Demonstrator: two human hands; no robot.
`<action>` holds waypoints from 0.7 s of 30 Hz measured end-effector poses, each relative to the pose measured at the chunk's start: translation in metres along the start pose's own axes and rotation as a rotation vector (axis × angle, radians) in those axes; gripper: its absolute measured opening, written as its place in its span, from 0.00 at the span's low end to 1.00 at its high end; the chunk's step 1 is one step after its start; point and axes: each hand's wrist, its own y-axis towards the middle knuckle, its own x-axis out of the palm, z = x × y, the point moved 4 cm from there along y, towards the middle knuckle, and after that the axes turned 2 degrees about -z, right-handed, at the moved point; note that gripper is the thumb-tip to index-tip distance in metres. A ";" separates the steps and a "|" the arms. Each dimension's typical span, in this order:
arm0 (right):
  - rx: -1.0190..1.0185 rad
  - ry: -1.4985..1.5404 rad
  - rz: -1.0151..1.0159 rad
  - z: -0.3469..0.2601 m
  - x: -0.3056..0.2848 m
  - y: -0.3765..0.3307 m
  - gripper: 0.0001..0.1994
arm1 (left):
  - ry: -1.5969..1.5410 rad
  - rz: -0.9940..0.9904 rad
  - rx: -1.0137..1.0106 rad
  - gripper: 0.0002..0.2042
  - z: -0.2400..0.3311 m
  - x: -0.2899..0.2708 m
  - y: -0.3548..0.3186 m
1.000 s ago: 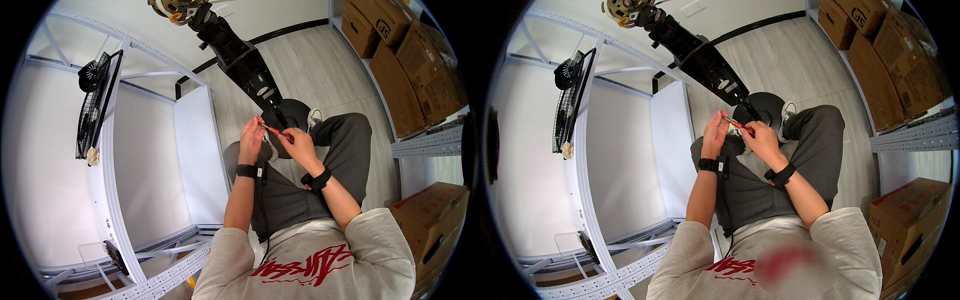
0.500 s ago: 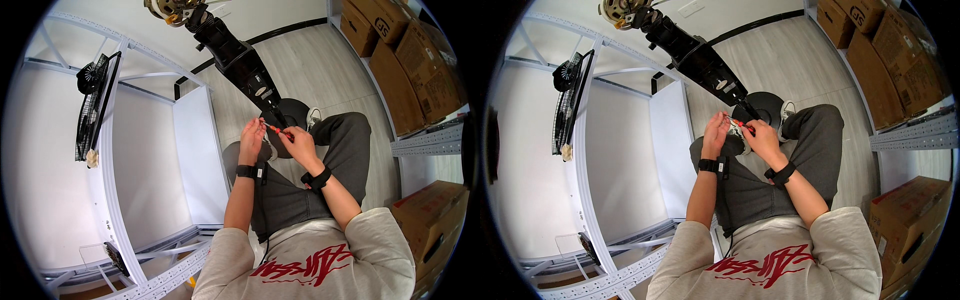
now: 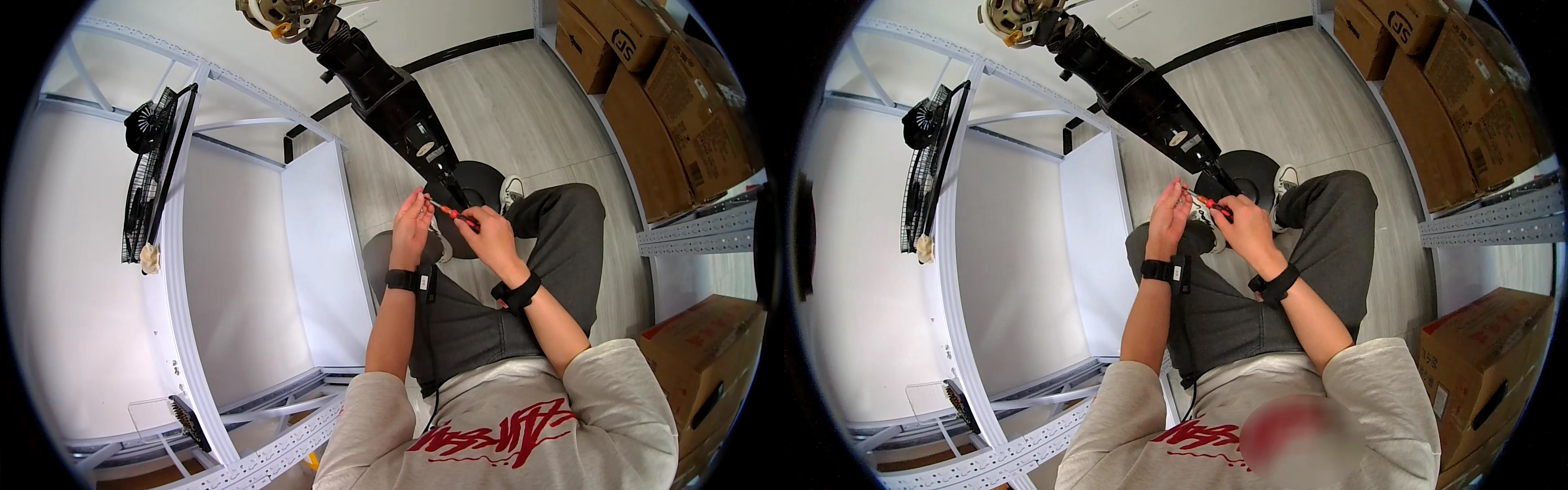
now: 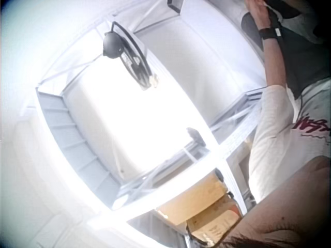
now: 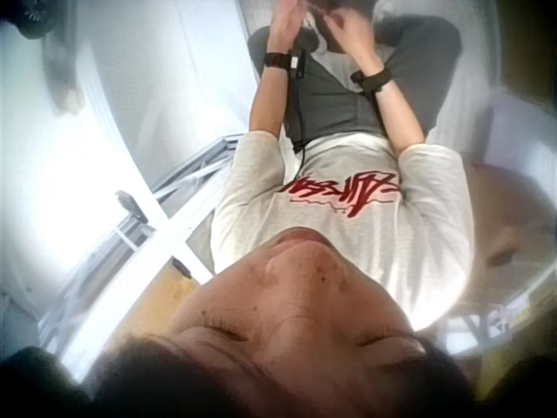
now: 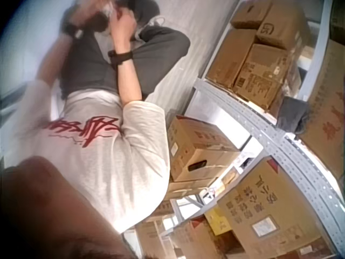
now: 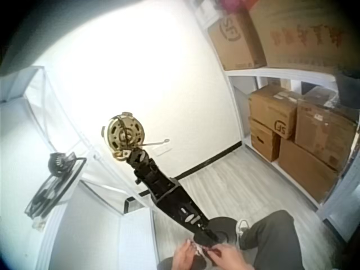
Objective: The person sits on the floor and uses a screwdriver to tighten screws on a standing fan's motor housing. They pick up screws from a nearby shelf and continue securing the fan components.
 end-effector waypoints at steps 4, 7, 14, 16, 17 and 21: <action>-0.051 -0.047 0.037 0.000 0.003 -0.004 0.11 | -0.046 0.015 -0.011 0.13 -0.003 0.002 0.000; -0.091 -0.058 0.076 -0.001 0.006 -0.006 0.11 | -0.094 -0.014 0.006 0.12 -0.007 0.001 0.005; -0.143 0.003 0.125 -0.004 0.000 -0.003 0.11 | -0.098 -0.018 -0.128 0.07 0.001 0.001 0.019; -0.103 0.045 0.142 -0.002 0.000 -0.002 0.11 | -0.092 0.019 -0.186 0.06 0.005 0.003 0.019; -0.084 0.067 0.149 0.000 0.002 -0.002 0.11 | -0.082 0.016 -0.183 0.07 0.007 0.005 0.020; 0.229 0.318 -0.003 0.026 0.019 0.003 0.12 | -0.061 -0.005 -0.173 0.07 0.011 0.017 0.020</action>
